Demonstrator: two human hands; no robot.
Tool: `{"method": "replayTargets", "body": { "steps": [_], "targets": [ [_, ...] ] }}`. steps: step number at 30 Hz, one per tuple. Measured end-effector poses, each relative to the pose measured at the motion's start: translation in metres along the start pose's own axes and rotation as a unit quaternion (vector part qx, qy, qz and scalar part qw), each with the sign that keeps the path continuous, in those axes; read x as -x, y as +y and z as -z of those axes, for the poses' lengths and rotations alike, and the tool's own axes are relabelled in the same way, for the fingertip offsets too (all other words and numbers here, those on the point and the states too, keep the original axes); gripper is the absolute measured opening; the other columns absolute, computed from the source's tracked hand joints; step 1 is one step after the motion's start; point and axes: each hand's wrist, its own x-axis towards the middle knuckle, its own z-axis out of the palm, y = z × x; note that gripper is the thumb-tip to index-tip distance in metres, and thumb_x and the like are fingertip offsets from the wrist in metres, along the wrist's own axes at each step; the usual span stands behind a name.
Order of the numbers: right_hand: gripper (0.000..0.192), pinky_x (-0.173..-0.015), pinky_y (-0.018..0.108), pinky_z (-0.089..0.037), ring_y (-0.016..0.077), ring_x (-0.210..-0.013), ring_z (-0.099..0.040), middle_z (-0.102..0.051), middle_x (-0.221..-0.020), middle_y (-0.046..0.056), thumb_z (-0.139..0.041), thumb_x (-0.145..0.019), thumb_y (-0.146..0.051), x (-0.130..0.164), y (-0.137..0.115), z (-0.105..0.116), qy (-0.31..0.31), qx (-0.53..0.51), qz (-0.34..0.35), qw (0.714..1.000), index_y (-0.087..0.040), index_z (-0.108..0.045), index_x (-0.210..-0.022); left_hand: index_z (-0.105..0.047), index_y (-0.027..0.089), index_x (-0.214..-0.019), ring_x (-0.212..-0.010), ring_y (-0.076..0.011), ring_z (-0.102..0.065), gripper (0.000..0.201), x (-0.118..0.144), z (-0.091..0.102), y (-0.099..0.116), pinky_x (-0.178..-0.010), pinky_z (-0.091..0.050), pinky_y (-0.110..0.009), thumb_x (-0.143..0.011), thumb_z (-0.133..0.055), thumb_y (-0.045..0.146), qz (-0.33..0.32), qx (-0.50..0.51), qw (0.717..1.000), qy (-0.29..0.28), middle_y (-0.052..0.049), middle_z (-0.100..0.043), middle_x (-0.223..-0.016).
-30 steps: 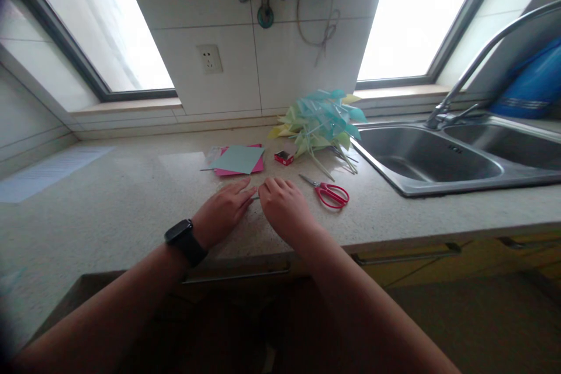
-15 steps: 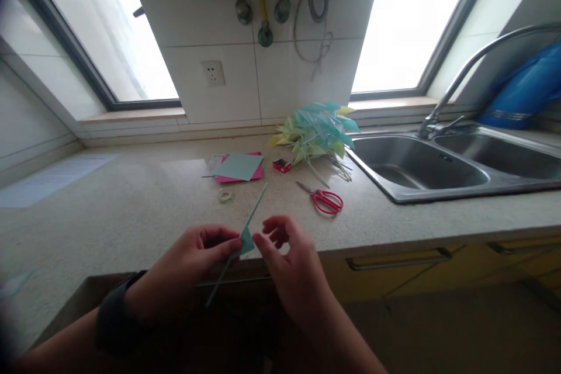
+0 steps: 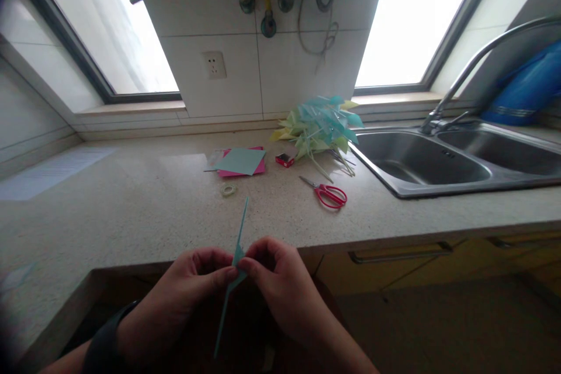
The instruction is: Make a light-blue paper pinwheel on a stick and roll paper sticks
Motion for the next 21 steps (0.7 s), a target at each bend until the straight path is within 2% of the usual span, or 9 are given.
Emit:
{"method": "replayTargets", "body": {
  "steps": [6,11,16,21],
  "targets": [
    [0.012,-0.069,0.031,-0.05,0.017,-0.072,-0.064,-0.068,-0.076,0.0,-0.072,-0.081,-0.03,-0.0019,0.0051,-0.0031,0.011,-0.017,-0.007,1.0,-0.02,-0.066,-0.082,-0.081,0.018,-0.097,-0.085,-0.0227,-0.071,0.032,0.0023,-0.0046,0.005,-0.079,-0.052,-0.033,-0.076,-0.083,0.042,-0.031,-0.054,0.998,-0.029,-0.008,-0.08,-0.085],
    [0.016,-0.078,0.033,-0.052,0.0179,-0.083,-0.067,-0.073,-0.089,0.002,-0.072,-0.081,-0.028,-0.0034,0.0041,-0.0048,0.003,-0.024,-0.002,1.0,-0.021,-0.07,-0.095,-0.081,0.021,-0.105,-0.089,-0.0254,-0.072,0.029,0.0032,-0.0048,0.0033,-0.082,-0.052,-0.035,-0.083,-0.076,0.04,-0.055,-0.096,0.992,-0.061,-0.008,-0.08,-0.091],
    [0.008,-0.073,0.031,-0.051,0.0173,-0.077,-0.065,-0.072,-0.081,0.001,-0.07,-0.082,-0.027,-0.0027,0.0026,-0.004,-0.013,0.003,-0.006,1.0,-0.02,-0.072,-0.086,-0.08,0.022,-0.108,-0.093,-0.0271,-0.072,0.027,0.0025,-0.0032,0.002,-0.084,-0.051,-0.037,-0.086,-0.072,0.036,-0.071,-0.138,0.986,-0.058,-0.007,-0.081,-0.094],
    [0.008,-0.067,0.028,-0.049,0.0156,-0.072,-0.062,-0.069,-0.074,-0.001,-0.073,-0.078,-0.027,-0.0015,0.0044,-0.0043,-0.001,0.025,-0.012,1.0,-0.021,-0.07,-0.081,-0.082,0.021,-0.102,-0.088,-0.0268,-0.072,0.025,0.0013,-0.0038,0.0022,-0.083,-0.051,-0.038,-0.082,-0.076,0.035,-0.045,-0.109,0.991,-0.068,-0.007,-0.08,-0.09]
  ]
}}
